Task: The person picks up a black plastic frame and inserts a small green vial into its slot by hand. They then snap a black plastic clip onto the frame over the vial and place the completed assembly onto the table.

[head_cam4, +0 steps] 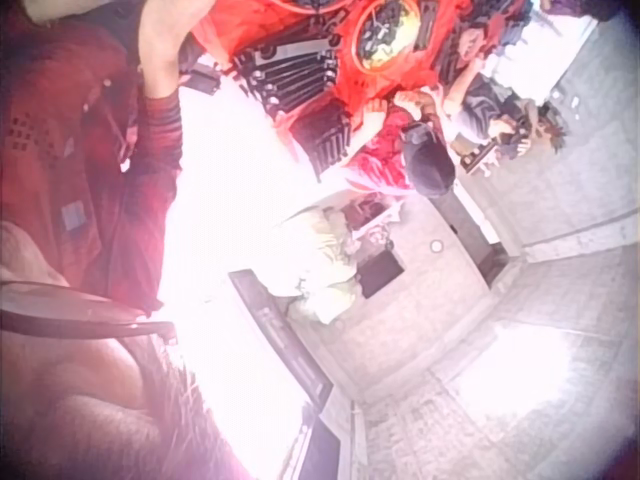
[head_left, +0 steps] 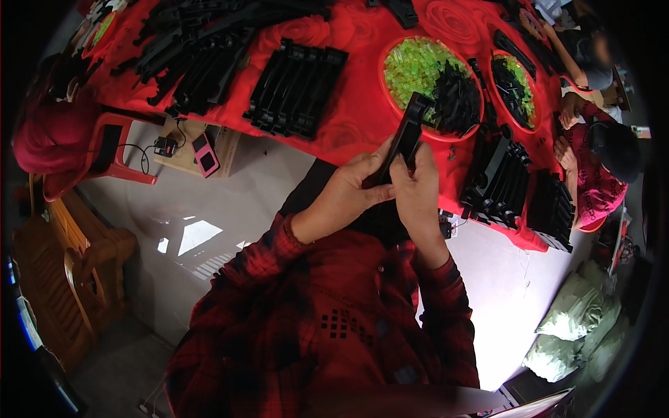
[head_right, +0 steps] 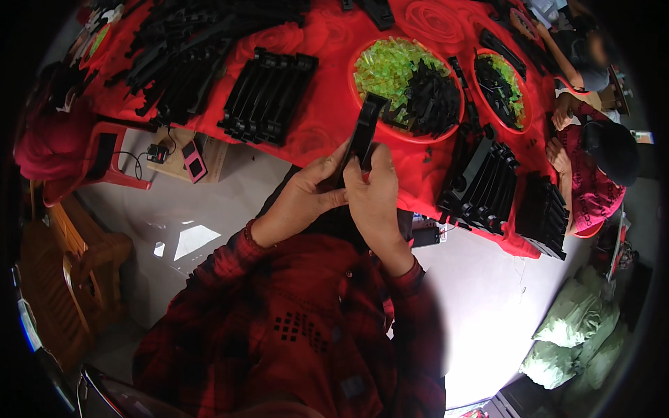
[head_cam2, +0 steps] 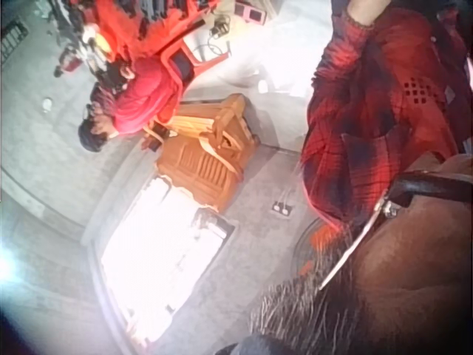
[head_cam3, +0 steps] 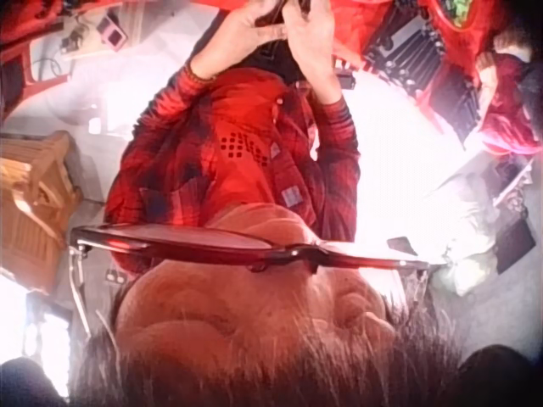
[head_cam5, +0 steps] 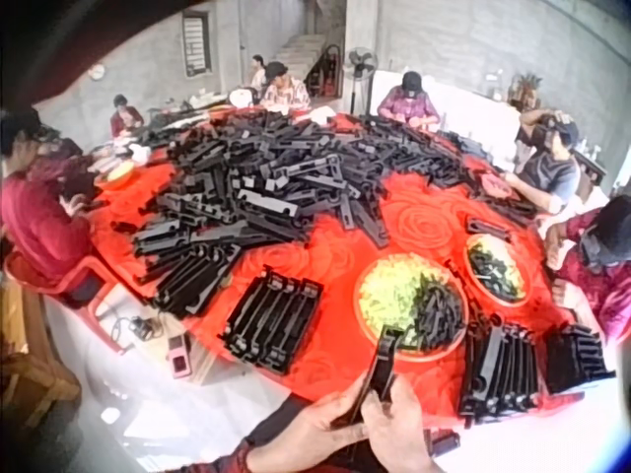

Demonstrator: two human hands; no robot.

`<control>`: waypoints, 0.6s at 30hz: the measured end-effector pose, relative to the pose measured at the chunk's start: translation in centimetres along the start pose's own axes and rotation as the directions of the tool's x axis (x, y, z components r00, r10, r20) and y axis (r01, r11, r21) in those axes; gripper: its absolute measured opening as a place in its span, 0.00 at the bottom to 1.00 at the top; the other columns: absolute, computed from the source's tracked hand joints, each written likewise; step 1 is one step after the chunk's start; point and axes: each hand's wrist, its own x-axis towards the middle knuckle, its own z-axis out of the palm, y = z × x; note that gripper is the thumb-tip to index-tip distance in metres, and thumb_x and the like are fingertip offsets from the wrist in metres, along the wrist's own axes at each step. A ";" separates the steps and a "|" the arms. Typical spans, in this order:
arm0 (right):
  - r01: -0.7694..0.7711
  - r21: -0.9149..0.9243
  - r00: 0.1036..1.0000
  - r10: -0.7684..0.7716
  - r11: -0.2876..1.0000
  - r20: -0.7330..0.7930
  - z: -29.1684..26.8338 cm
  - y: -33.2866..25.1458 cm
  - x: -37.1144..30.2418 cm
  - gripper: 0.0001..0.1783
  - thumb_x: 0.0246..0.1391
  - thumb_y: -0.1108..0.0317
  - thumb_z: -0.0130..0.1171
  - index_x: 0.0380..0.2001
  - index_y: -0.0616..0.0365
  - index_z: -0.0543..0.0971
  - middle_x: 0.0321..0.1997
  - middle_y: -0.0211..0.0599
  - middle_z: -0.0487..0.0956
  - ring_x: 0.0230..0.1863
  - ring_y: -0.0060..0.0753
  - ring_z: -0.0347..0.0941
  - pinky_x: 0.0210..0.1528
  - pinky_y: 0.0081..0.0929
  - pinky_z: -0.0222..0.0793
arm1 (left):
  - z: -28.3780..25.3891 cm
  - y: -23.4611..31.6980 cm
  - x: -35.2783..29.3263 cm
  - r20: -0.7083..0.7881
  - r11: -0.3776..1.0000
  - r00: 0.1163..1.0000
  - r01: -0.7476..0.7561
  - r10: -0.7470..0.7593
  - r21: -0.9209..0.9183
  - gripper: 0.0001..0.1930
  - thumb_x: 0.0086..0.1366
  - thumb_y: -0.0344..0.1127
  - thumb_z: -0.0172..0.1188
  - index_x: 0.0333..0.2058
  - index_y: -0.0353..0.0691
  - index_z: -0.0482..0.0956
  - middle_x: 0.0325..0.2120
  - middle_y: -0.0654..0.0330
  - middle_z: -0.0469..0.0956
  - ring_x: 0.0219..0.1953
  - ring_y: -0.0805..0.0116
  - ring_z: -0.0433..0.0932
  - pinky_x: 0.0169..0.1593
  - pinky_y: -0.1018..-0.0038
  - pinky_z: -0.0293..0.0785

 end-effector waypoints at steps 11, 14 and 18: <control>-0.115 0.090 0.991 0.109 0.989 0.072 -0.3 1.2 -0.2 0.10 0.57 0.74 0.55 0.42 0.63 0.74 0.30 0.34 0.75 0.32 0.22 0.71 0.35 0.25 0.68 | 0.0 -1.2 0.1 -0.008 1.000 1.000 0.013 -0.013 0.008 0.40 0.62 0.23 0.64 0.70 0.39 0.55 0.57 0.57 0.72 0.59 0.70 0.70 0.62 0.72 0.67; -0.079 0.055 0.993 0.074 0.995 0.091 -0.6 1.4 -0.1 0.11 0.55 0.75 0.55 0.42 0.63 0.74 0.31 0.34 0.75 0.33 0.23 0.71 0.36 0.26 0.69 | 0.0 -1.5 0.4 -0.002 1.000 1.000 0.026 -0.026 -0.015 0.37 0.63 0.23 0.64 0.69 0.36 0.57 0.53 0.58 0.73 0.55 0.71 0.73 0.59 0.74 0.71; -0.107 0.067 0.991 0.101 0.992 0.093 -0.7 0.8 -0.3 0.11 0.52 0.75 0.56 0.40 0.64 0.73 0.31 0.36 0.76 0.33 0.25 0.72 0.37 0.27 0.70 | -0.3 -0.1 0.3 0.013 0.969 0.981 0.193 -0.194 -0.154 0.32 0.64 0.23 0.63 0.65 0.34 0.62 0.48 0.60 0.75 0.50 0.74 0.75 0.55 0.74 0.74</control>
